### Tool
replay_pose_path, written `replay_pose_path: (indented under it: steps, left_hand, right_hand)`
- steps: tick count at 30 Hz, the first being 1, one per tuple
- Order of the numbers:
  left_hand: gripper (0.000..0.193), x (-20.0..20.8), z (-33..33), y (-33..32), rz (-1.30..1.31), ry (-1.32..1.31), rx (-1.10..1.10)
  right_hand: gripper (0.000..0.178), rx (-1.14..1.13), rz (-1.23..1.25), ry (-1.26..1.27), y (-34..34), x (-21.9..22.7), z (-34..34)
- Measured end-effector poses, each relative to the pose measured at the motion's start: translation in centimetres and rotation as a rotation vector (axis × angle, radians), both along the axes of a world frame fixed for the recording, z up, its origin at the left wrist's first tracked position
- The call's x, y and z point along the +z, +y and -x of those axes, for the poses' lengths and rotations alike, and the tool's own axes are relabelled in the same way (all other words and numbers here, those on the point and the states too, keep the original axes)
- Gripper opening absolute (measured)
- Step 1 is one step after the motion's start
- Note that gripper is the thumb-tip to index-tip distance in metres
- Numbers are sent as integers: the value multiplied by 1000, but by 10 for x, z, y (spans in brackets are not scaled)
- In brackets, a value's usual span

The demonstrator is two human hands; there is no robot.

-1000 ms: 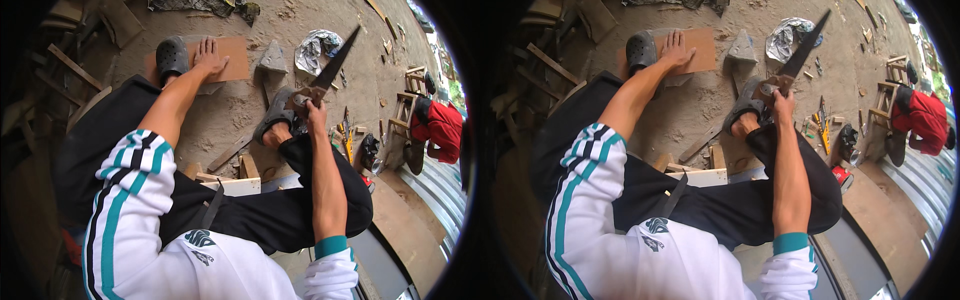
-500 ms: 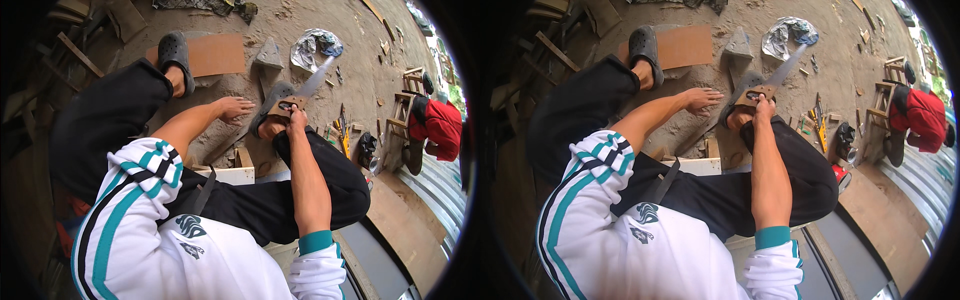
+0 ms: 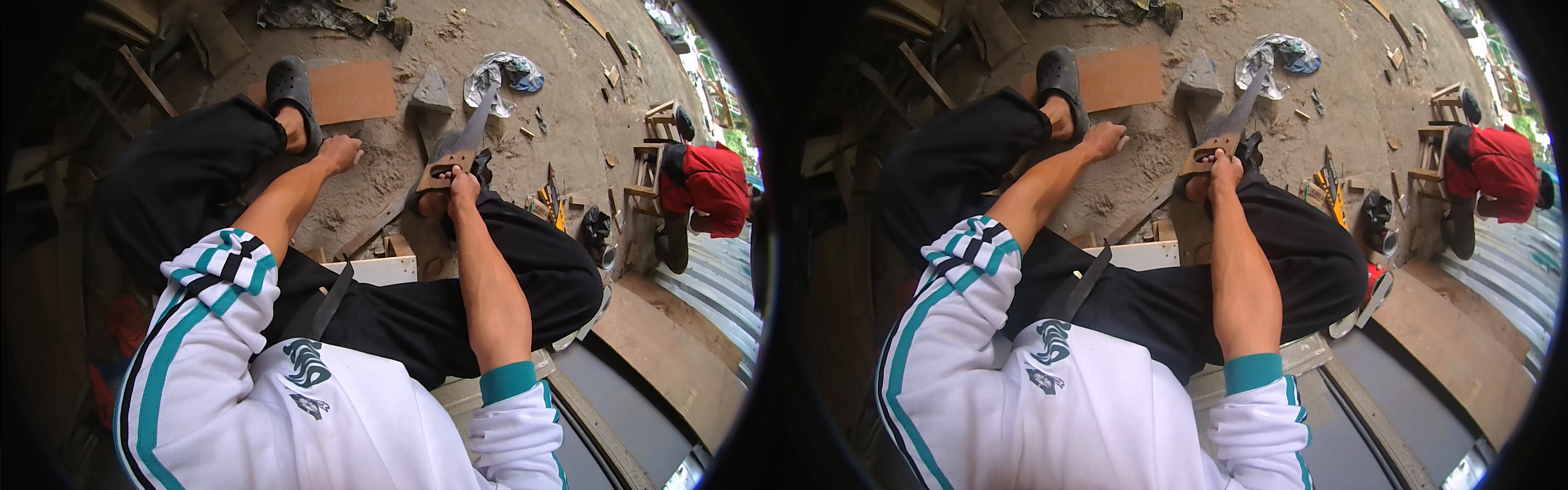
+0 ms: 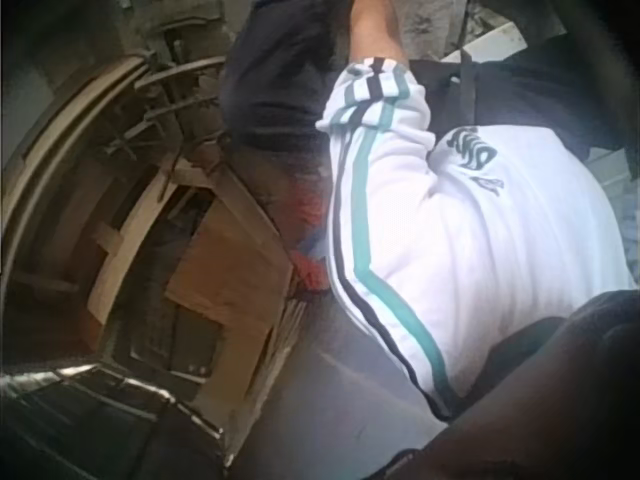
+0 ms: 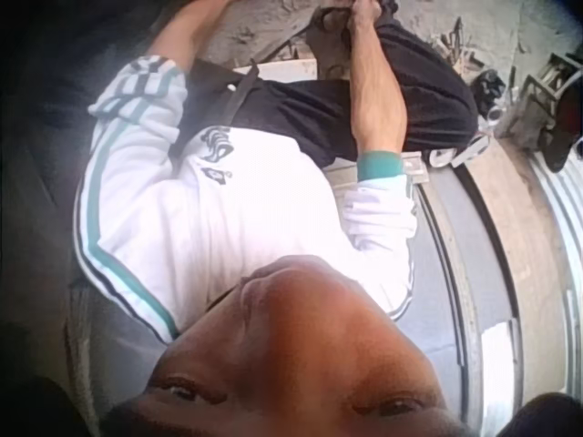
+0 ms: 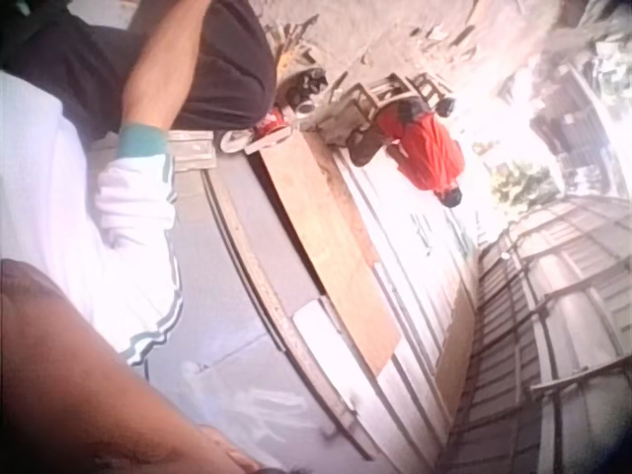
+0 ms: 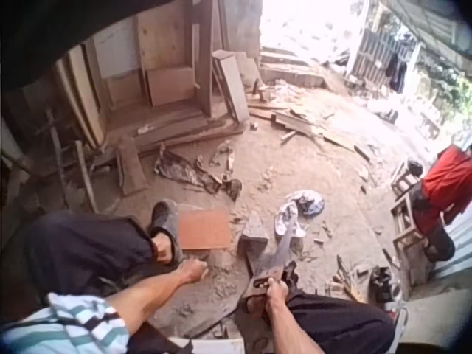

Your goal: The person sits on the floor in a cluttered workshop and uses a hand saw to cut a rectangular piece of wood. They then use a sanding block to smooth the edges of the cut piece.

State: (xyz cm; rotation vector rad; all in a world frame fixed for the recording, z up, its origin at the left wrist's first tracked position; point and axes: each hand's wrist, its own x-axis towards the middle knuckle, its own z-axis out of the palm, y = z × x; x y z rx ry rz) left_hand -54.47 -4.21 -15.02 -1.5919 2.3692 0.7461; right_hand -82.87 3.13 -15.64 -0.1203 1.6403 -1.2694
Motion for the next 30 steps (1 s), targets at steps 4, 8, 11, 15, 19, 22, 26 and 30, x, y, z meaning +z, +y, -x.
replay_pose_path:
  steps: [4,8,11,15,19,22,26,30]
  left_hand:
    - [26,-1,5,-16,178,54,119]
    - [58,-21,8,-41,187,-83,229]
    - [73,-20,19,-45,107,-196,285]
    - [79,-12,21,-54,42,-231,215]
    - [84,0,11,-77,100,-274,70]
    - [89,-5,10,-85,138,-236,167]
    - [96,25,20,-92,47,-273,58]
    - [90,14,-3,-137,-43,-211,47]
  right_hand:
    - [16,36,43,84,5,6,0]
    - [17,-45,171,64,-6,37,-11]
    - [16,-137,249,22,-12,72,-18]
    - [18,-211,300,112,-4,137,-42]
    - [20,-174,335,185,16,183,-63]
    - [20,-118,279,185,30,193,-69]
    - [20,-92,295,66,29,186,-69]
    - [21,-79,298,68,16,197,-79]
